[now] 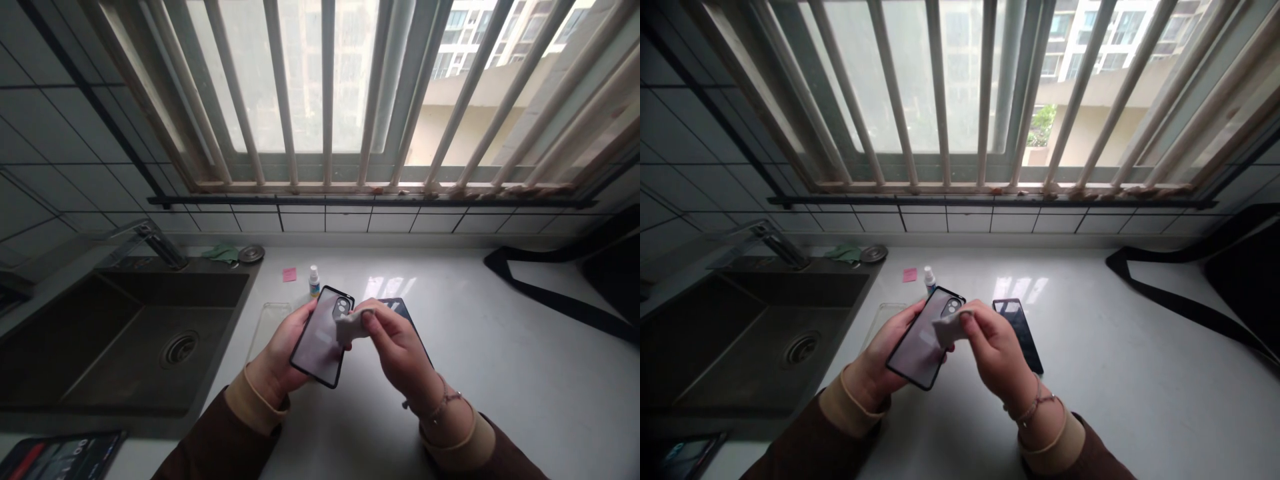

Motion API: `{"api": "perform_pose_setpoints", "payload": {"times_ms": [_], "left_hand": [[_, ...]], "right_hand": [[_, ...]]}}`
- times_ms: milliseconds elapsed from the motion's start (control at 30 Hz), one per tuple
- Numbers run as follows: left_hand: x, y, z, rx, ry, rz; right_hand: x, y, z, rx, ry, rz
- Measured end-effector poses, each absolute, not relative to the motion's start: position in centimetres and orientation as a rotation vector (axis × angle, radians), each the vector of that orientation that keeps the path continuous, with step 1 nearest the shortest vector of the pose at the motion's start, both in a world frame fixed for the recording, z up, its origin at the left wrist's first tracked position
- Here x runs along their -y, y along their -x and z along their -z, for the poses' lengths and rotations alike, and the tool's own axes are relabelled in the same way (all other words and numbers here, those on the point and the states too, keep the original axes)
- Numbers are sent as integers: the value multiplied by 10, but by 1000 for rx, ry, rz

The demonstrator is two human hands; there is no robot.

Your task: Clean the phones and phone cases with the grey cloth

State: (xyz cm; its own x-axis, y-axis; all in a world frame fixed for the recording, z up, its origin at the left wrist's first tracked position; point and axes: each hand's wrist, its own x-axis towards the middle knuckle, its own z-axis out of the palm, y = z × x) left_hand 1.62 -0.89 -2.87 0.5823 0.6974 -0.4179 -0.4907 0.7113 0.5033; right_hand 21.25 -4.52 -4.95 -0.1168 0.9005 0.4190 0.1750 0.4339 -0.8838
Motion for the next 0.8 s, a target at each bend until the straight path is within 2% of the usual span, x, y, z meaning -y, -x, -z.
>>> {"api": "perform_pose_setpoints", "payload": {"times_ms": [133,233,433,800], "left_hand": [[11,-14,30,-630,-394,-589],[12,-14,33,-634,-397,-556],[12,-16,39,-610,-369,-619],[9,-25,41,-588,-247,-751]], "right_hand": [[39,-220,61,1155,1308,-695],[38,-219,61,1275,1353,-504],[39,-204,62,1856,1138,-352],[46,-201,52,2115,806,-456]]}}
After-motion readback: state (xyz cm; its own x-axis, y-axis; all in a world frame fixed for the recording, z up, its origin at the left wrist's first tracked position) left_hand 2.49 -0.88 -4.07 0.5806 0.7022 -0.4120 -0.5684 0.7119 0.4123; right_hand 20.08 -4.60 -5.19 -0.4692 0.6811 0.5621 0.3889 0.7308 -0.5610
